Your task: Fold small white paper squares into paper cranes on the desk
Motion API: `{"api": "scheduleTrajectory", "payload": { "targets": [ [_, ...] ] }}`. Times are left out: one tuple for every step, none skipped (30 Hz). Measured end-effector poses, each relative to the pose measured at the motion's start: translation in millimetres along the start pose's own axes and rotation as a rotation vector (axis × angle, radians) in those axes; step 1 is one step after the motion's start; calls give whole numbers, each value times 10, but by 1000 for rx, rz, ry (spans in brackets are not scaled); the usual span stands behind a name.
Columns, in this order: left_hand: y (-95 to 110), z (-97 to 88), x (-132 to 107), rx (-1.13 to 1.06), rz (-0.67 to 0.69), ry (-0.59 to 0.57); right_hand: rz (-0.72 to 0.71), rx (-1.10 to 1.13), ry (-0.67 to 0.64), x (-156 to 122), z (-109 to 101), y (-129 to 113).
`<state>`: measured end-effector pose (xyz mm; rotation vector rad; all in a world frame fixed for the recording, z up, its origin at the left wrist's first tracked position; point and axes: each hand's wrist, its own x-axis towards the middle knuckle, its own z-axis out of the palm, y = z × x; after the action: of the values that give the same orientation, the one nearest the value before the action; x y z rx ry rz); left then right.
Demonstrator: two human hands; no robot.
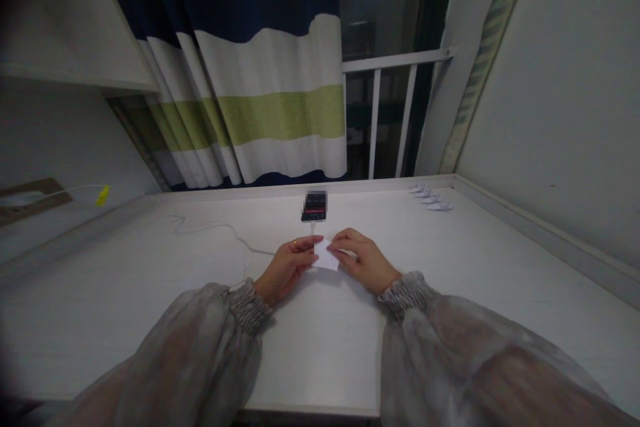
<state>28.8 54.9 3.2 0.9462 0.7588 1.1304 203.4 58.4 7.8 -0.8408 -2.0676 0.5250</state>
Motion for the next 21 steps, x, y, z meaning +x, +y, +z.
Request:
{"api": "scheduleTrajectory", "payload": {
  "targets": [
    [-5, -7, 5, 10, 0, 8, -111, -124, -33, -8, -40, -25],
    [-10, -14, 11, 20, 0, 17, -209, -231, -74, -14, -77, -48],
    [-15, -20, 17, 29, 0, 25, -279, -307, -109, -18, -106, -66],
    [-19, -25, 22, 35, -2, 33, -333, -362, -144, -20, -127, -80],
    [-22, -29, 27, 35, -6, 41, -374, -403, -178, -20, -138, -88],
    [-24, -30, 31, 34, -11, 51, -401, -430, -208, -19, -140, -92],
    [-25, -31, 34, 32, -14, 65, -422, -450, -234, -17, -135, -92],
    [-26, -30, 36, 32, -16, 79, -438, -467, -252, -15, -125, -89],
    [-26, -28, 37, 35, -18, 94, -450, -482, -258, -12, -114, -86],
    [-25, -27, 38, 39, -21, 105, -459, -496, -254, -10, -102, -82],
    [-26, -26, 38, 44, -24, 114, -467, -511, -244, -7, -93, -79],
    [-25, -24, 37, 48, -30, 117, -478, -528, -231, -4, -87, -77],
    [-25, -22, 35, 51, -38, 118, -492, -546, -223, -1, -85, -76],
    [-23, -19, 30, 54, -47, 114, -507, -564, -219, 3, -85, -77],
    [-19, -14, 24, 59, -54, 107, -524, -581, -219, 5, -87, -80],
    [-14, -7, 16, 63, -60, 99, -541, -597, -218, 7, -88, -84],
    [-8, 2, 7, 67, -66, 91, -556, -611, -216, 7, -88, -90],
    [-1, 11, -3, 70, -72, 78, -568, -623, -211, 6, -86, -97],
    [5, 20, -11, 73, -77, 63, -578, -633, -204, 4, -82, -105],
    [11, 28, -17, 75, -82, 44, -587, -641, -198, 1, -76, -113],
    [14, 33, -20, 76, -86, 24, -594, -648, -195, -3, -69, -122]
  ]
}}
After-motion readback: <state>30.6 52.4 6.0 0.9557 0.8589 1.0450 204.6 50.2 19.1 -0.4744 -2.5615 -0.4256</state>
